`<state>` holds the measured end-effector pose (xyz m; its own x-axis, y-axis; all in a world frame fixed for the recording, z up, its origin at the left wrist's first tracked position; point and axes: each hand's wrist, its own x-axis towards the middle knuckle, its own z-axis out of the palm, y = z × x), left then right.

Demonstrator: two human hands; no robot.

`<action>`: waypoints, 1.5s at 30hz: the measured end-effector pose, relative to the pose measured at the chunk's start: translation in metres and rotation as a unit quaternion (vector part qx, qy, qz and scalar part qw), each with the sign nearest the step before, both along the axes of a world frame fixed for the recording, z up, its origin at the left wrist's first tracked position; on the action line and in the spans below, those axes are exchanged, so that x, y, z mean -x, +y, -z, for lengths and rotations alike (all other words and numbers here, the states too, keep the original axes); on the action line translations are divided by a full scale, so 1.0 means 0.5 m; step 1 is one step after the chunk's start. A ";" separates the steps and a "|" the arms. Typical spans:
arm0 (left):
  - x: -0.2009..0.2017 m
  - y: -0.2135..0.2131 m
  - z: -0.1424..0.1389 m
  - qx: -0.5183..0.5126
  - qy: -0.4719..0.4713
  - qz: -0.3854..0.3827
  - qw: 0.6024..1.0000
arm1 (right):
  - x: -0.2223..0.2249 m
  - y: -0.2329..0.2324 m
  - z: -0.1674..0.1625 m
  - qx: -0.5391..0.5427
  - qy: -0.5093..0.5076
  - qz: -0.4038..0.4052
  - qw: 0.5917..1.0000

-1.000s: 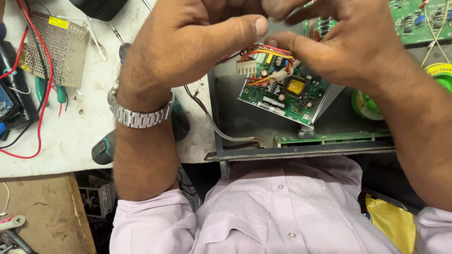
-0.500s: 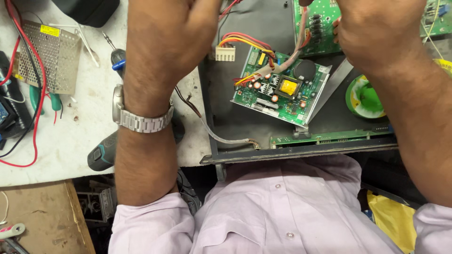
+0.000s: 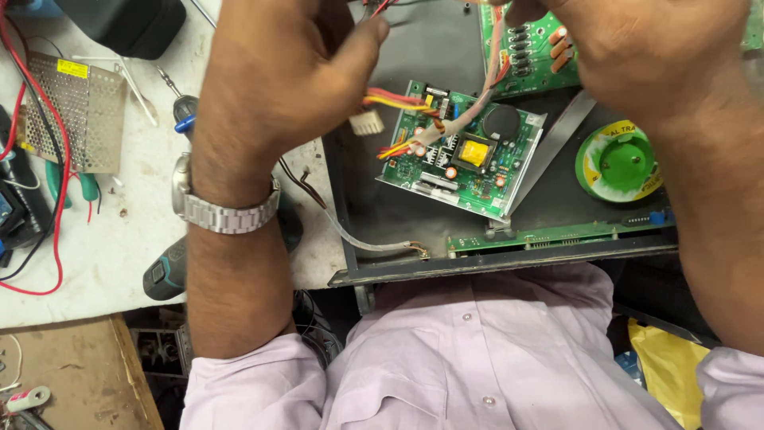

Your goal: The person works on an open amplifier chassis on a workbench, disconnecting multi-wire connectors from the circuit boards and handling the wiring harness. They clean a white connector with a fiber cleaner pen, then reconnect the connectors to the boards and reposition the boards in the chassis.

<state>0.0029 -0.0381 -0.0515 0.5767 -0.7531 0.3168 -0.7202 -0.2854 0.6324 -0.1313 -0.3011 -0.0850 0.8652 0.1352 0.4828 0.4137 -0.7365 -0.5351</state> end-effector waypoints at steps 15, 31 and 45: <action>-0.015 0.068 -0.050 0.022 -0.002 0.144 0.989 | -0.007 0.047 -0.075 -0.007 0.074 -0.086 0.994; 0.007 0.043 -0.017 0.170 0.137 0.106 0.970 | -0.003 0.040 -0.037 -0.139 0.051 -0.099 0.984; 0.016 0.022 -0.023 0.146 0.119 0.117 0.975 | 0.014 0.042 -0.021 -0.115 -0.018 -0.025 0.993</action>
<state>-0.0050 -0.0273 -0.0399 0.4834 -0.7703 0.4158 -0.5677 0.0858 0.8188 -0.1382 -0.2799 -0.0745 0.8412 0.0608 0.5372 0.4698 -0.5741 -0.6706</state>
